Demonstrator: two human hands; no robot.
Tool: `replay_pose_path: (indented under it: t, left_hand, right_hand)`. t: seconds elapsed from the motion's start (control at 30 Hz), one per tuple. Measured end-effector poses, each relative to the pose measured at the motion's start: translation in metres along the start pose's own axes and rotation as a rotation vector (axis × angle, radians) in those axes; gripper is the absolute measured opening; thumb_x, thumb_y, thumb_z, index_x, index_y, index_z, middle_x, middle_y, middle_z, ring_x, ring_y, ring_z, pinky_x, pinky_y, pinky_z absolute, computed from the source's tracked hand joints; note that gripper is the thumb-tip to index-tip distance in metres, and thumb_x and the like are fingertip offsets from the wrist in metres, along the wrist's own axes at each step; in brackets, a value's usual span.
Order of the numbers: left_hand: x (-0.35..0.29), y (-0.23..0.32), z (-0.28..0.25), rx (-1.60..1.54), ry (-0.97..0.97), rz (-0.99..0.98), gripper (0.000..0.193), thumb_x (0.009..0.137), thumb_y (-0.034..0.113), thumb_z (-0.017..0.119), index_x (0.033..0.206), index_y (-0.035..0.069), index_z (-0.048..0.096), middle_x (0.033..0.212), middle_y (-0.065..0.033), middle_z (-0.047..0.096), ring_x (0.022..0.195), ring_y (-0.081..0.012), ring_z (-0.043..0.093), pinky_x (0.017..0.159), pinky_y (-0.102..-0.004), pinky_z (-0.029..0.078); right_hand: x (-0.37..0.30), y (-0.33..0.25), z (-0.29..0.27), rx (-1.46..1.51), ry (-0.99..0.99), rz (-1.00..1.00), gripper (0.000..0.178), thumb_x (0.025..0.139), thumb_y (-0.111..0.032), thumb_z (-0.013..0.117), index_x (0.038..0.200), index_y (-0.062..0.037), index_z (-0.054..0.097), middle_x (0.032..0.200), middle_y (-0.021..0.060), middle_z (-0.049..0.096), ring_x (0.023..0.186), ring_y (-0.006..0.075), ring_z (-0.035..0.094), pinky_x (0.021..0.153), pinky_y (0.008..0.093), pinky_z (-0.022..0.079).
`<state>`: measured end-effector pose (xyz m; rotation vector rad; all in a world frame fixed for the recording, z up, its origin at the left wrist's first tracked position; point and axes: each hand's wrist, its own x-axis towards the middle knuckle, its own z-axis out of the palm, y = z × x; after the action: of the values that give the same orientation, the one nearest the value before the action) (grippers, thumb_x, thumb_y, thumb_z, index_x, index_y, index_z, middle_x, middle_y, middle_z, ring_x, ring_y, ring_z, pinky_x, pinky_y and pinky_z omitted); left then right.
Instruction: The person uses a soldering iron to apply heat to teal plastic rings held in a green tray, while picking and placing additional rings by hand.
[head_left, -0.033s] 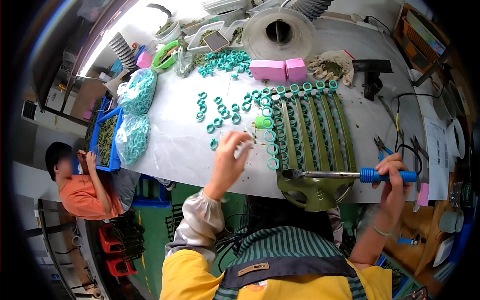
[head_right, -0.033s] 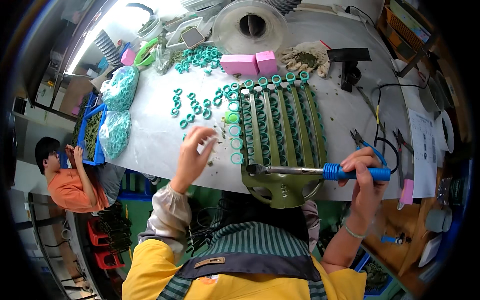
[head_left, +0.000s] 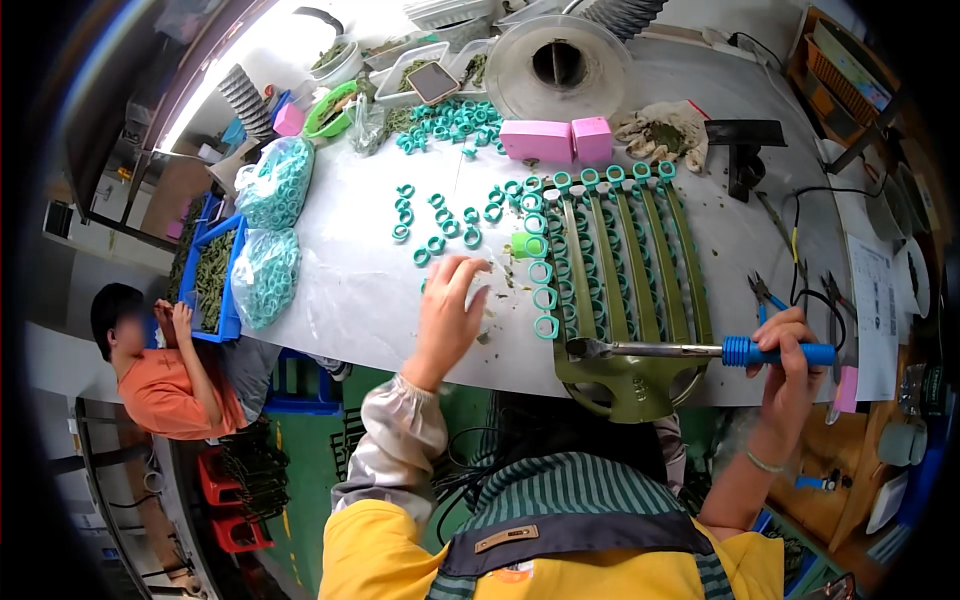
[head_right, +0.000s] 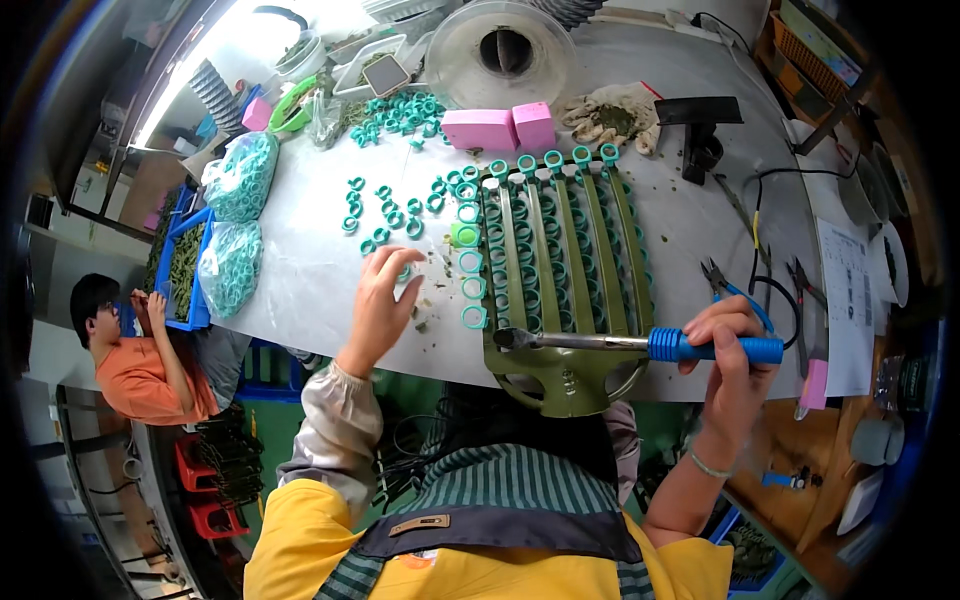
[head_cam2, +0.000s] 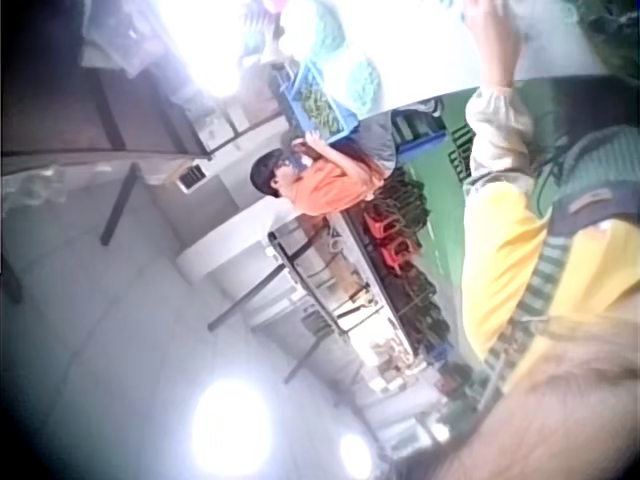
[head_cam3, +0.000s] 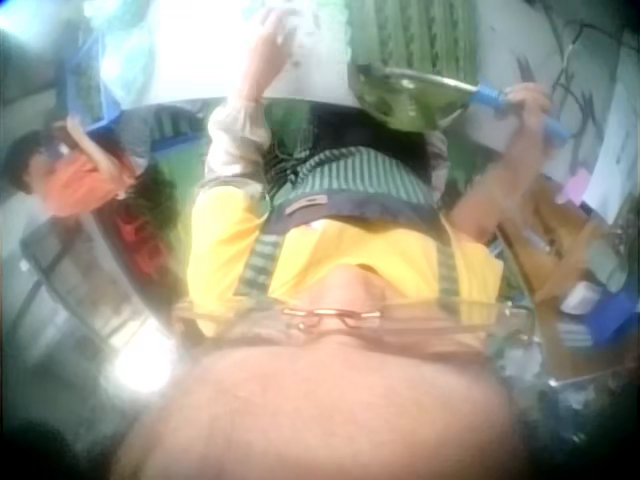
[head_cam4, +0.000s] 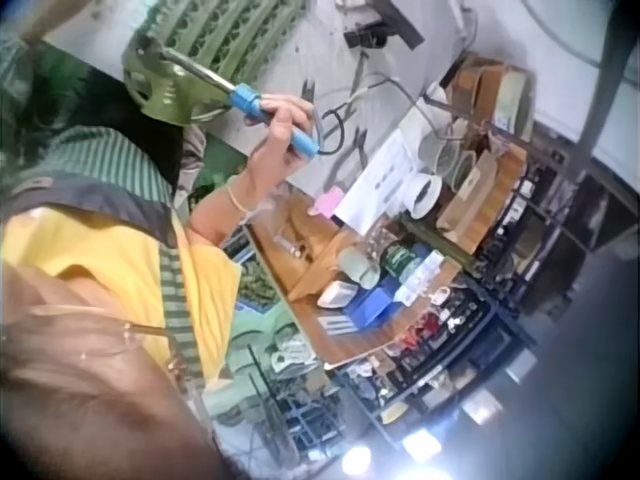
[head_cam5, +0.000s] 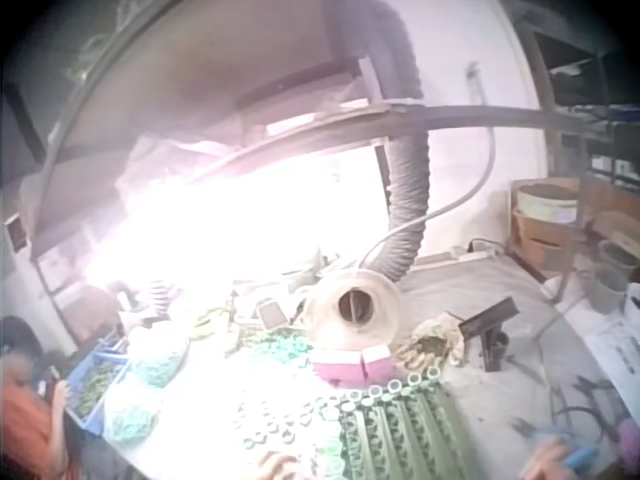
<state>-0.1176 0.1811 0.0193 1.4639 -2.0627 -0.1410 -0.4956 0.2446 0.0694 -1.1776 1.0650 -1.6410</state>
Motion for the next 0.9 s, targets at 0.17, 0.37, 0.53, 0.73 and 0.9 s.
replay_pose_path:
  t: [0.17, 0.37, 0.53, 0.73, 0.9]
  left_hand:
    - [-0.005, -0.059, 0.006, 0.17, -0.125, 0.087, 0.03, 0.079, -0.007, 0.058, 0.105, 0.005, 0.066, 0.1, -0.0127, 0.062, 0.096, -0.0321, 0.058, 0.082, -0.0366, 0.049]
    - [0.006, -0.077, -0.01, -0.788, -0.215, -0.589, 0.036, 0.089, -0.002, 0.055, 0.124, 0.004, 0.062, 0.108, -0.0088, 0.064, 0.098, -0.0188, 0.062, 0.087, -0.0278, 0.051]
    - [0.019, -0.067, -0.034, -1.139, -0.369, -0.809, 0.045, 0.091, 0.005, 0.063, 0.135, -0.002, 0.054, 0.121, -0.0059, 0.06, 0.102, -0.0112, 0.06, 0.092, -0.0231, 0.049]
    - [0.04, -0.052, -0.017, -0.498, -0.184, -0.522, 0.024, 0.092, 0.008, 0.064, 0.115, 0.003, 0.068, 0.098, -0.0057, 0.065, 0.074, -0.006, 0.059, 0.067, -0.0216, 0.049]
    - [0.081, -0.006, 0.0, -0.679, -0.253, -0.157, 0.03, 0.093, 0.0, 0.061, 0.123, 0.0, 0.063, 0.118, -0.0044, 0.051, 0.099, -0.0107, 0.059, 0.081, -0.0237, 0.051]
  right_hand:
    - [0.001, -0.003, -0.001, -0.039, 0.034, -0.032, 0.021, 0.088, -0.016, 0.058, 0.074, -0.0014, 0.063, 0.082, 0.0076, 0.058, 0.073, 0.0128, 0.058, 0.043, 0.0243, 0.045]
    - [0.007, -0.001, -0.002, -0.054, 0.125, -0.019, 0.02, 0.089, -0.016, 0.058, 0.074, -0.0034, 0.062, 0.084, 0.0064, 0.058, 0.078, 0.0117, 0.057, 0.046, 0.0244, 0.045]
    - [0.015, 0.001, 0.003, -0.032, 0.169, -0.011, 0.02, 0.091, -0.015, 0.058, 0.076, -0.0028, 0.063, 0.087, 0.0068, 0.059, 0.081, 0.0126, 0.058, 0.049, 0.0243, 0.045]
    - [0.027, 0.012, 0.013, -0.038, 0.196, -0.03, 0.02, 0.093, -0.016, 0.058, 0.081, -0.001, 0.064, 0.091, 0.0071, 0.061, 0.079, 0.0142, 0.059, 0.053, 0.0257, 0.046]
    - [0.045, 0.031, 0.023, 0.0, 0.172, -0.048, 0.021, 0.095, -0.016, 0.058, 0.087, 0.001, 0.066, 0.092, 0.0069, 0.063, 0.067, 0.0148, 0.06, 0.058, 0.0263, 0.05]
